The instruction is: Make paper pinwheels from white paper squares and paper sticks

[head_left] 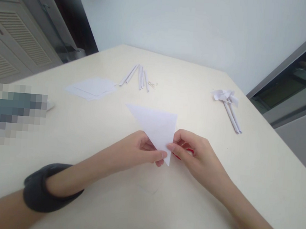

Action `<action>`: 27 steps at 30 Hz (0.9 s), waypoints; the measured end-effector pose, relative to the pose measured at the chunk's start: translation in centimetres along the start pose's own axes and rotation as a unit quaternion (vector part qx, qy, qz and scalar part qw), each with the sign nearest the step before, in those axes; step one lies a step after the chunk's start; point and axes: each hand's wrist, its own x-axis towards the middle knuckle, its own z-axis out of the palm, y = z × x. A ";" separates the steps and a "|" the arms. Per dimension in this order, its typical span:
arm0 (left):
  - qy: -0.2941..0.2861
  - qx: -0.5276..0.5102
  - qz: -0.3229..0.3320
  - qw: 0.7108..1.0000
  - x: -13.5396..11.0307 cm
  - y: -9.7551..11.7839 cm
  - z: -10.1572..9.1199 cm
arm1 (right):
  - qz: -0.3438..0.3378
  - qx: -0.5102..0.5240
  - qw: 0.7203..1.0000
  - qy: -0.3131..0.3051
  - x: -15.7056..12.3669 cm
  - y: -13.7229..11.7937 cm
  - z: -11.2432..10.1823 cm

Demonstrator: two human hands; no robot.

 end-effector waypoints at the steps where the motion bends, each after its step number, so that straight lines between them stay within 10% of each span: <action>1: 0.001 -0.009 0.001 1.000 0.0 0.0 0.0 | -0.001 -0.001 1.000 -0.003 0.0 0.0 0.0; 18: 0.127 -0.087 0.083 0.985 0.4 -1.1 -0.8 | 0.063 -0.320 0.945 0.010 0.4 3.0 -0.5; 27: 0.145 -0.074 0.096 0.982 0.3 -1.1 -0.8 | 0.156 0.050 0.986 -0.026 0.6 1.6 -2.6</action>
